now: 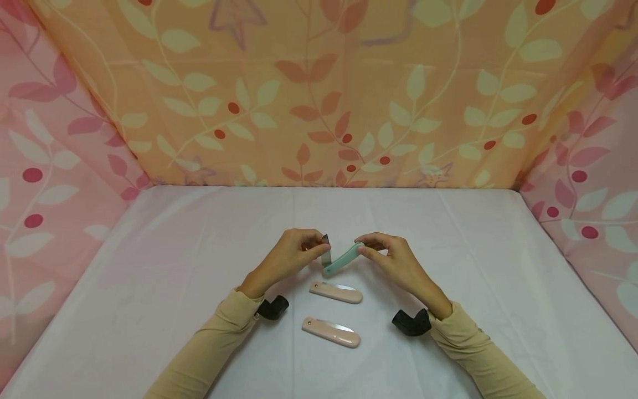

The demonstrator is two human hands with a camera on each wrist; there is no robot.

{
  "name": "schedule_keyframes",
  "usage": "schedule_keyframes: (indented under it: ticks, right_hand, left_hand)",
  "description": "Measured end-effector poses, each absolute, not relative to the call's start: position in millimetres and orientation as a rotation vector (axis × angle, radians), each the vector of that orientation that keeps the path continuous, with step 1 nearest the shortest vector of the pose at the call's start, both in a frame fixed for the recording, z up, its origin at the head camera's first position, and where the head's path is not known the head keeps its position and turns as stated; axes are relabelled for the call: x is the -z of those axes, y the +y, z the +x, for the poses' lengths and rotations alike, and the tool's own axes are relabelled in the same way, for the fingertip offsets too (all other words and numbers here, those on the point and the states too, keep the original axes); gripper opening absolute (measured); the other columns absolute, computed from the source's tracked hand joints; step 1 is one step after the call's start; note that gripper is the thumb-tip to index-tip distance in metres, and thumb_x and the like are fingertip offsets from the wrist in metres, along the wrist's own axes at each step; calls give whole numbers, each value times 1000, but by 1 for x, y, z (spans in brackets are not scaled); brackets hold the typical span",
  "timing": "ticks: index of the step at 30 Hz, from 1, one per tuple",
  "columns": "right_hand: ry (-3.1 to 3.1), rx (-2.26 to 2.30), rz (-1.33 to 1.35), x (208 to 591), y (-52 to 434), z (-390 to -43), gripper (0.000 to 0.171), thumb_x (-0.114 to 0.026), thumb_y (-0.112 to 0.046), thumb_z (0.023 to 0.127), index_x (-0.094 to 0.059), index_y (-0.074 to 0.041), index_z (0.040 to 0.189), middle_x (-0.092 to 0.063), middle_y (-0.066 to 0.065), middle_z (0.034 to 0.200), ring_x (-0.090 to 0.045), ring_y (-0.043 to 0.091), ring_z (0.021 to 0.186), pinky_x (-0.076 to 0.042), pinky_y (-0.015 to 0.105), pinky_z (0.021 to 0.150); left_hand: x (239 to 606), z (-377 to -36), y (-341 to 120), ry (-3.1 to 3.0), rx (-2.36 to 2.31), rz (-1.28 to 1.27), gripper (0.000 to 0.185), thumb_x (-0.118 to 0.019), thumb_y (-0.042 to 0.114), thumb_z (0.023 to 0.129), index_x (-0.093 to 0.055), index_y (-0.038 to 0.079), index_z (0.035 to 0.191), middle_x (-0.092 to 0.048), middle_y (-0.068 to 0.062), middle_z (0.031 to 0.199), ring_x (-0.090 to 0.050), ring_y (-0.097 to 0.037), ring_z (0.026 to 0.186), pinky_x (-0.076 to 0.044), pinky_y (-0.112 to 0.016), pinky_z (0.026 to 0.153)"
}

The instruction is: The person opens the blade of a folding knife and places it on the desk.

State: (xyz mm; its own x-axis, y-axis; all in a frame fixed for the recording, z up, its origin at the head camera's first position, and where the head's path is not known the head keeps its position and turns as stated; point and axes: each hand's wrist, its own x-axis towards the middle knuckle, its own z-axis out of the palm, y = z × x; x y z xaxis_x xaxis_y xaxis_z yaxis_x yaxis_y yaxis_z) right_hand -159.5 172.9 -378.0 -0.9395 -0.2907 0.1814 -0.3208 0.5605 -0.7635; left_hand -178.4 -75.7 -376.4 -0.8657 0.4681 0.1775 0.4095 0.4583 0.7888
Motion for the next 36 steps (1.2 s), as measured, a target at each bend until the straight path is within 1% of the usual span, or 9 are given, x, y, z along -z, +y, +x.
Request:
schedule_keyframes:
  ticks: [3,6,10,15,21,27,33,36]
  right_hand:
    - [-2769,-1380,526,378,172,-159,27,-68,-25,95,-70,-9,117,-75,6,106,-69,22,95,-51,40,84]
    - [-2788,-1400,523,378,172,-158,30,-70,-27,93,-69,-9,118,-74,6,106,-68,23,97,-52,41,85]
    - [-2781,-1379,561,379,171,-157,29,-74,-25,90,-71,-8,113,-74,5,99,-69,21,93,-52,38,81]
    - [-2784,-1333,615,380,171,-158,23,-75,-21,89,-73,-7,107,-75,2,93,-68,14,84,-52,32,76]
    - [-2817,-1295,657,380,172,-157,23,-75,-24,88,-74,-8,105,-75,0,90,-66,10,80,-52,28,74]
    - [-2836,-1311,675,380,171,-156,21,-76,-23,88,-74,-10,104,-75,0,87,-66,10,79,-51,27,73]
    - [-2846,-1297,730,380,169,-157,19,-77,-22,87,-75,-10,101,-75,1,90,-67,10,80,-51,25,71]
    - [-2828,-1289,737,381,170,-157,17,-78,-22,86,-76,-11,99,-76,0,90,-68,10,79,-51,25,70]
  left_hand:
    - [378,-178,-75,2624,-1408,817,12,-69,18,94,-73,6,94,-74,-10,84,-60,-11,72,-50,-23,68]
    - [378,-177,-75,2613,-1425,829,12,-70,15,93,-73,4,94,-74,-10,84,-64,-14,72,-51,-21,66]
    - [378,-175,-75,2609,-1425,847,11,-70,14,93,-73,4,95,-75,-9,86,-68,-16,75,-53,-21,69]
    - [378,-173,-74,2600,-1419,871,12,-70,14,93,-73,3,96,-74,-9,86,-65,-11,72,-52,-21,68]
    - [378,-172,-73,2593,-1421,888,11,-70,11,92,-73,2,96,-72,-9,84,-62,-10,70,-51,-21,66]
    - [376,-171,-71,2606,-1420,912,10,-70,9,92,-73,1,97,-73,-9,84,-60,-9,68,-51,-21,65]
    - [375,-171,-70,2605,-1413,949,11,-70,13,92,-73,2,96,-73,-6,83,-59,-8,69,-52,-23,66]
    - [375,-170,-69,2603,-1412,960,11,-70,12,92,-73,2,95,-73,-7,82,-60,-8,70,-53,-24,67]
